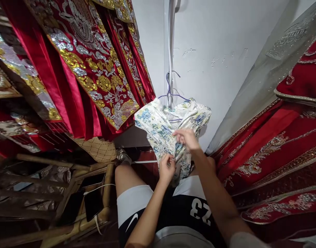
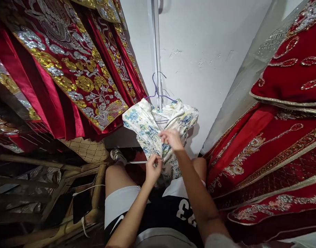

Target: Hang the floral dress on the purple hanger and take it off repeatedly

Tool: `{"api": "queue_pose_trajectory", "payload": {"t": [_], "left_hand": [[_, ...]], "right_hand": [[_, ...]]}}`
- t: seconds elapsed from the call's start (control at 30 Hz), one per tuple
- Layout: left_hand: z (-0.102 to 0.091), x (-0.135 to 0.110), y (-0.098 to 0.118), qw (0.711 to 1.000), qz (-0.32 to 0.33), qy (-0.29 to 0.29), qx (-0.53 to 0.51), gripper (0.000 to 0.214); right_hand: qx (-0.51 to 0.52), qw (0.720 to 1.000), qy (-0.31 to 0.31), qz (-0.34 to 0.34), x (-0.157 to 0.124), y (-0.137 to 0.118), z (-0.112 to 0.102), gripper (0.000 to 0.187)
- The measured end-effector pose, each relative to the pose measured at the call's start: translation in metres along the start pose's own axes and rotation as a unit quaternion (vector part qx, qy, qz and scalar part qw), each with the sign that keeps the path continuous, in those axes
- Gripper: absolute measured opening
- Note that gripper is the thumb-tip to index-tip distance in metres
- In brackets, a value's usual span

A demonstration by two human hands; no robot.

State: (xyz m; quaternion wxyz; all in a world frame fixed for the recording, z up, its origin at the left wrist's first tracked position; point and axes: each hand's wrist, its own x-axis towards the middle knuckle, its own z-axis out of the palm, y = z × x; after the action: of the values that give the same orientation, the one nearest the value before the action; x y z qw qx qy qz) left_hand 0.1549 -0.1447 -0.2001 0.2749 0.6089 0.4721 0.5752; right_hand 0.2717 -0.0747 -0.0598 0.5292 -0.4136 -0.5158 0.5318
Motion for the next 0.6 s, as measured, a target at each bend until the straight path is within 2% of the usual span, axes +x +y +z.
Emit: {"api": "queue_pose_trajectory", "payload": {"t": [0.1,0.17,0.23,0.3,0.37,0.47,0.5,0.53,0.6], "left_hand": [[0.019,-0.009,-0.004,1.000,0.014,-0.008,0.024,0.010],[0.028,-0.014,-0.007,0.999,0.009,-0.025,0.037,0.009],[0.029,-0.013,-0.004,0.998,-0.003,-0.057,0.037,0.009],[0.019,0.002,0.009,0.997,0.003,-0.073,0.019,0.007],[-0.001,0.031,0.034,0.998,0.049,-0.042,-0.006,0.004],[-0.032,0.095,0.085,0.980,0.175,0.092,0.009,0.010],[-0.040,0.118,0.101,0.970,0.219,0.103,0.025,0.014],[-0.046,0.139,0.115,0.962,0.254,0.083,0.046,0.018],[-0.053,0.171,0.135,0.951,0.293,-0.003,0.102,0.014]], "right_hand": [[0.026,0.994,0.074,-0.070,0.042,-0.052,0.006,0.020],[0.044,0.989,0.108,-0.090,0.054,-0.073,0.012,0.022],[0.046,0.989,0.098,-0.104,0.052,-0.079,0.016,0.022],[0.035,0.991,0.065,-0.114,0.041,-0.074,0.015,0.021],[0.025,0.991,0.042,-0.121,0.031,-0.065,0.012,0.021],[0.011,0.990,0.032,-0.136,0.023,-0.059,0.009,0.022],[0.005,0.989,0.029,-0.144,0.023,-0.060,0.009,0.022],[0.000,0.988,0.025,-0.152,0.024,-0.061,0.009,0.022],[0.004,0.985,0.016,-0.171,0.029,-0.063,0.011,0.023]]}}
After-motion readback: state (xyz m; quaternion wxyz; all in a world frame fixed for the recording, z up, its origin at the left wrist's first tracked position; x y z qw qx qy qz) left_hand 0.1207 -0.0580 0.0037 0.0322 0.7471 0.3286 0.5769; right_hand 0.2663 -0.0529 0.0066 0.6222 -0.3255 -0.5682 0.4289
